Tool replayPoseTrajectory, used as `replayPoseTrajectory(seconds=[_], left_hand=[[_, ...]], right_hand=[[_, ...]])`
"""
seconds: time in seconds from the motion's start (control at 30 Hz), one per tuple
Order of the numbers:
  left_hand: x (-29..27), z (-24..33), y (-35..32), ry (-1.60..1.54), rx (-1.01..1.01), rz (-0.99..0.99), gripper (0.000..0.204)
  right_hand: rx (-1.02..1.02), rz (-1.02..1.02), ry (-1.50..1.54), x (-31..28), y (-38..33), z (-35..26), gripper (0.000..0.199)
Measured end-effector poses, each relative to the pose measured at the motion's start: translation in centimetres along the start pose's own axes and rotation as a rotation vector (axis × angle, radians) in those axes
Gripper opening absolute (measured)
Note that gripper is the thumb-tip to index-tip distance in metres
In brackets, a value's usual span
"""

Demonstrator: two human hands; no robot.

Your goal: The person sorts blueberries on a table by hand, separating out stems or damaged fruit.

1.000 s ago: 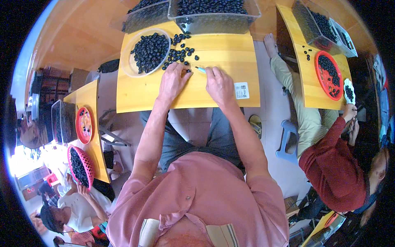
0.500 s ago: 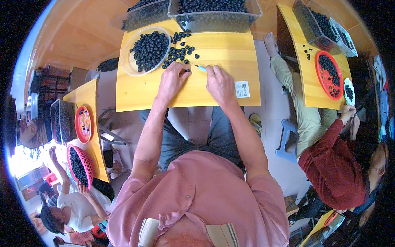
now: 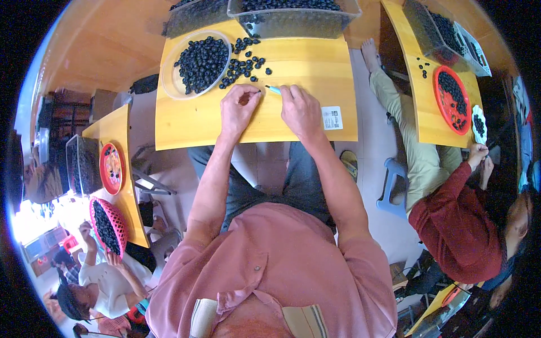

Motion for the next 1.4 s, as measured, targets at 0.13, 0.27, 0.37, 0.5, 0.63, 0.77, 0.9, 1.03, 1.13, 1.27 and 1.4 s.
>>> replayPoseTrajectory(seconds=[0.13, 0.27, 0.37, 0.5, 0.63, 0.77, 0.9, 1.03, 1.13, 1.27, 1.4], left_hand=[[0.2, -0.2, 0.1, -0.029, -0.069, 0.007, 0.025], [0.4, -0.1, 0.0, -0.015, -0.086, -0.016, 0.033], [0.4, 0.2, 0.0, -0.011, -0.058, -0.023, 0.035], [0.6, -0.3, 0.0, -0.052, -0.071, -0.033, 0.036], [0.8, -0.8, 0.0, -0.061, -0.103, -0.045, 0.037], [0.8, -0.7, 0.0, -0.055, -0.104, -0.053, 0.037], [0.8, -0.7, -0.1, -0.088, -0.115, -0.064, 0.036], [0.4, -1.2, -0.2, -0.138, -0.145, -0.012, 0.036], [0.5, -1.3, -0.1, -0.142, -0.164, -0.013, 0.037], [0.6, -1.4, -0.1, -0.131, -0.171, -0.028, 0.038], [0.7, -1.3, -0.1, -0.112, -0.164, -0.033, 0.038]], right_hand=[[-0.028, -0.008, 0.023, 0.0, -0.1, -0.2, 0.022], [-0.072, -0.003, 0.05, 0.0, -0.1, -0.6, 0.021], [-0.091, -0.016, 0.073, 0.0, -0.2, -0.9, 0.018], [-0.113, -0.012, 0.085, -0.2, 0.0, -1.3, 0.018], [-0.125, -0.014, 0.086, 0.1, -0.1, -1.2, 0.017], [-0.126, -0.012, 0.079, 0.2, -0.1, -1.2, 0.016], [-0.071, -0.037, 0.062, 0.4, 0.0, -0.8, 0.018], [-0.075, -0.012, 0.067, 0.3, -0.1, -0.6, 0.019], [-0.087, -0.049, 0.035, 0.3, -0.2, -0.9, 0.023], [-0.119, -0.032, 0.073, 0.0, 0.0, -1.2, 0.021], [-0.13, -0.022, 0.078, 0.0, -0.1, -1.2, 0.022]])
Point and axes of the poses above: each hand's wrist, its own y-axis towards the middle knuckle, its own x-axis out of the palm, z = x × y, the point moved 8 cm from there along y, towards the middle knuckle, and after that the axes turned 2 degrees about y, right-handed, at the moved point
